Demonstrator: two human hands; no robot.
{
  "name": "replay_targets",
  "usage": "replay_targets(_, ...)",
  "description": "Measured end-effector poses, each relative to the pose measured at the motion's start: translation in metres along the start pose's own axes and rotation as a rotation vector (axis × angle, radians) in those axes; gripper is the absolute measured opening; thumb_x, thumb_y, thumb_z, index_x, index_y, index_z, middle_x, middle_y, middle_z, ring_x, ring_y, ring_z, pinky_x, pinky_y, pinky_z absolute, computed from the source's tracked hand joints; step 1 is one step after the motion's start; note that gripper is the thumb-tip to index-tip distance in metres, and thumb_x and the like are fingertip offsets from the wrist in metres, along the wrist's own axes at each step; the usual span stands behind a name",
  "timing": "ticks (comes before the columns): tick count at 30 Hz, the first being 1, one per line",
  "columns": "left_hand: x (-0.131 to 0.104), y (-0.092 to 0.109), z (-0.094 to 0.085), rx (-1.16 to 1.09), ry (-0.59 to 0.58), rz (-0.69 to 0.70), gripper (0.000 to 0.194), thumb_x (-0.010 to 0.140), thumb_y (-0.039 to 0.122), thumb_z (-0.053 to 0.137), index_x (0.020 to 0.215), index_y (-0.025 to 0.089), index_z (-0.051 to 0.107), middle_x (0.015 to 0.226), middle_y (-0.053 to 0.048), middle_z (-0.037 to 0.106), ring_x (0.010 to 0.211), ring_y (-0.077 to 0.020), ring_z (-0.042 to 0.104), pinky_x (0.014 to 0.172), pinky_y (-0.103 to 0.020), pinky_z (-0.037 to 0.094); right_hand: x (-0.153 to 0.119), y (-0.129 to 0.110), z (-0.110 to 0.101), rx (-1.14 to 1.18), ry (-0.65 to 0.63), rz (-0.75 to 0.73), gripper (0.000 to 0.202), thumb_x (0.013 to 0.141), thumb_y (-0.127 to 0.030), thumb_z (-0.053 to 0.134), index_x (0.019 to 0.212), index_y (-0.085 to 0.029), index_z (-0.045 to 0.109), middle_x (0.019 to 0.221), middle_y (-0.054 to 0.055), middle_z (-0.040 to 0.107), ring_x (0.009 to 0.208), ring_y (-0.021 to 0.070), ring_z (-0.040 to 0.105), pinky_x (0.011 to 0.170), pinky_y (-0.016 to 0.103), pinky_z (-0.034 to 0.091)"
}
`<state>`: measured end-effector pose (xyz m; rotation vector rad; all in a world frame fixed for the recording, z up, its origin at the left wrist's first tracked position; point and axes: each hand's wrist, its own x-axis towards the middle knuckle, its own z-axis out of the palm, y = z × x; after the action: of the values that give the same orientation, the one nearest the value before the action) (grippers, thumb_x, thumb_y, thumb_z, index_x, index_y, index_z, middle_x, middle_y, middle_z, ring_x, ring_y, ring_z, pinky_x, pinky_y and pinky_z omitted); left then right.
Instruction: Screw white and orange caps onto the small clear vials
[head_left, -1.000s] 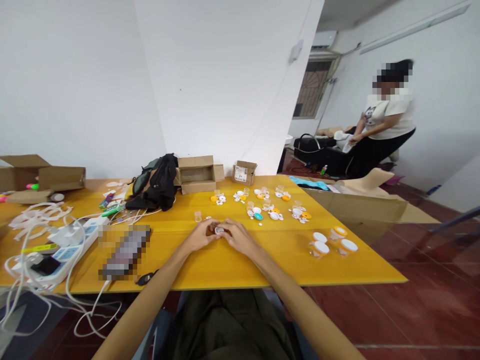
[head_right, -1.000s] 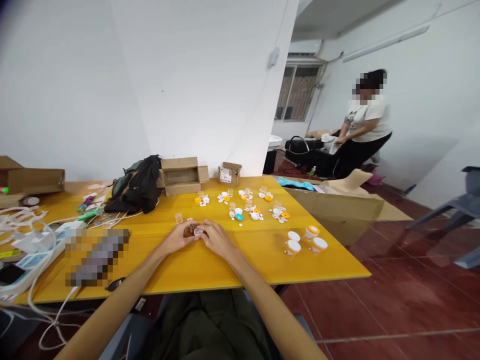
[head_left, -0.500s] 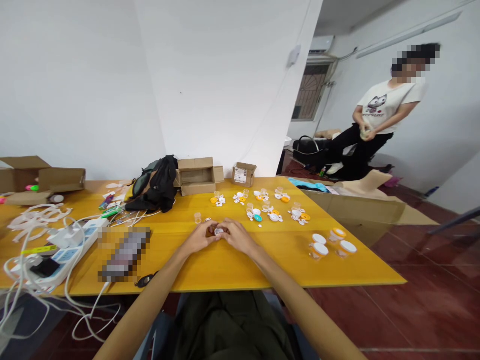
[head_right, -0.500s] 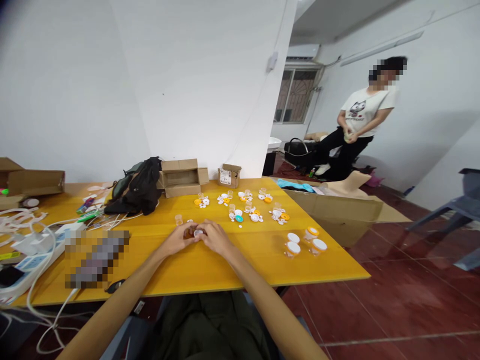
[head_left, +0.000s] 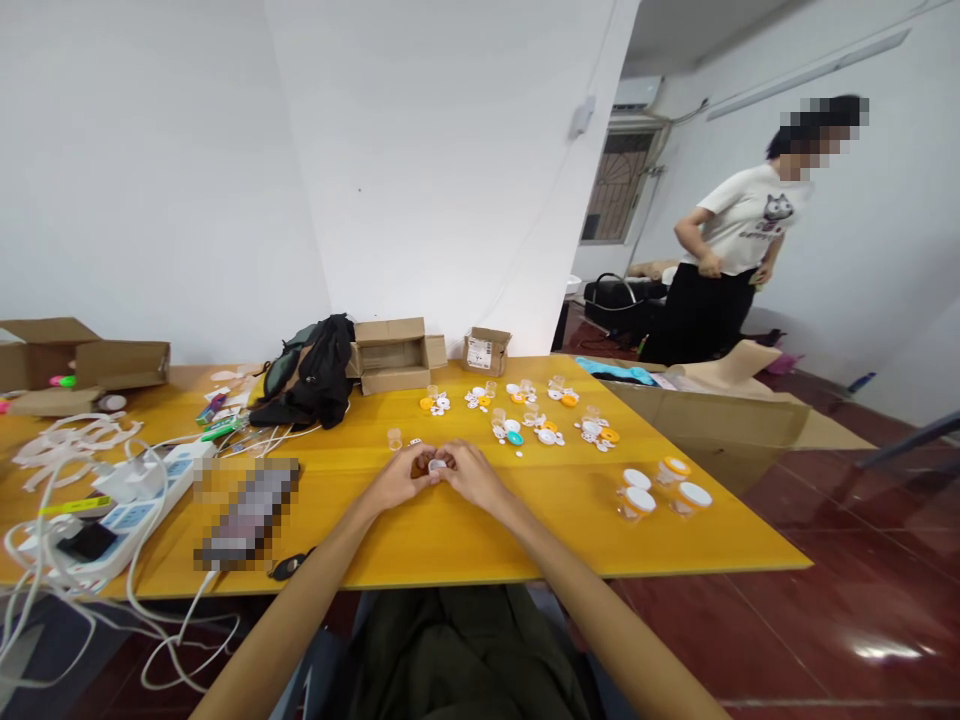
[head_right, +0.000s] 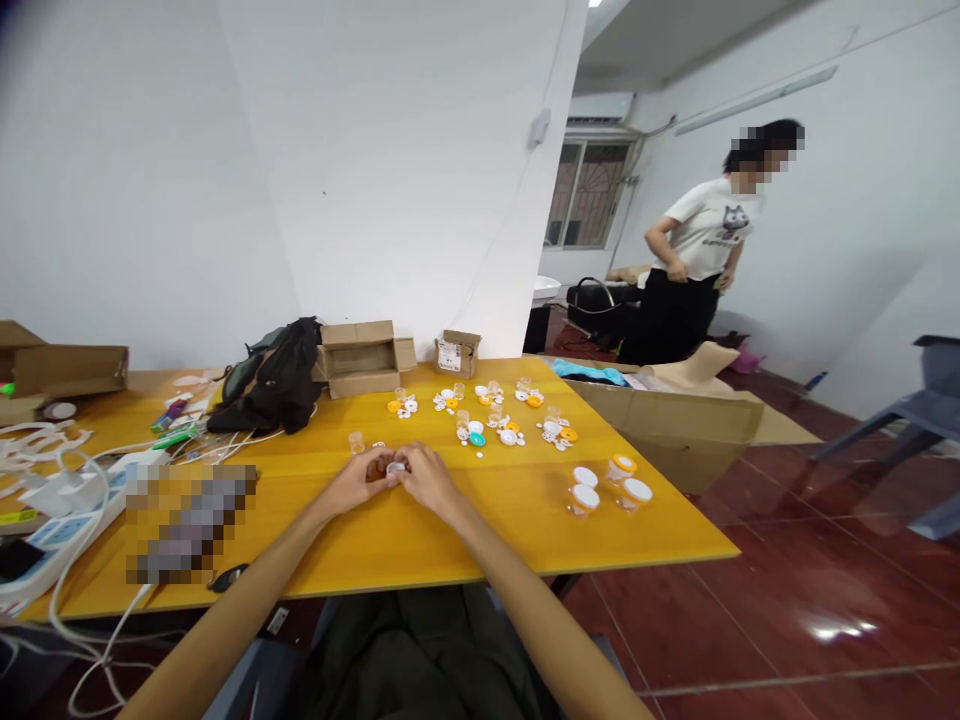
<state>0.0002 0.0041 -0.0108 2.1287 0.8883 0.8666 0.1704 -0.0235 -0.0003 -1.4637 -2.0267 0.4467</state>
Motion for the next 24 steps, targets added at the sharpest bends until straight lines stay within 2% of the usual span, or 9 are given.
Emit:
replay_targets(14, 0.000, -0.006, 0.002, 0.047, 0.005, 0.008, 0.024, 0.081, 0.035, 0.063, 0.097, 0.017, 0.063, 0.082, -0.001, 0.059, 0.074, -0.0147, 0.052, 0.073, -0.028, 0.046, 0.006, 0.001, 0.001, -0.062, -0.037, 0.059, 0.009, 0.080, -0.017, 0.066, 0.089, -0.018, 0.068, 0.093, 0.006, 0.073, 0.091, 0.0195, 0.066, 0.076, 0.027, 0.043)
replay_targets(24, 0.000, -0.002, 0.000, 0.092, -0.025, 0.057, 0.014, 0.080, 0.023, 0.059, 0.092, 0.016, 0.061, 0.076, 0.000, 0.055, 0.070, -0.0138, 0.050, 0.069, -0.026, 0.045, 0.008, -0.013, -0.001, -0.217, -0.047, 0.137, 0.012, 0.081, -0.025, 0.065, 0.090, -0.018, 0.069, 0.095, 0.010, 0.072, 0.090, 0.0228, 0.066, 0.069, 0.027, 0.040)
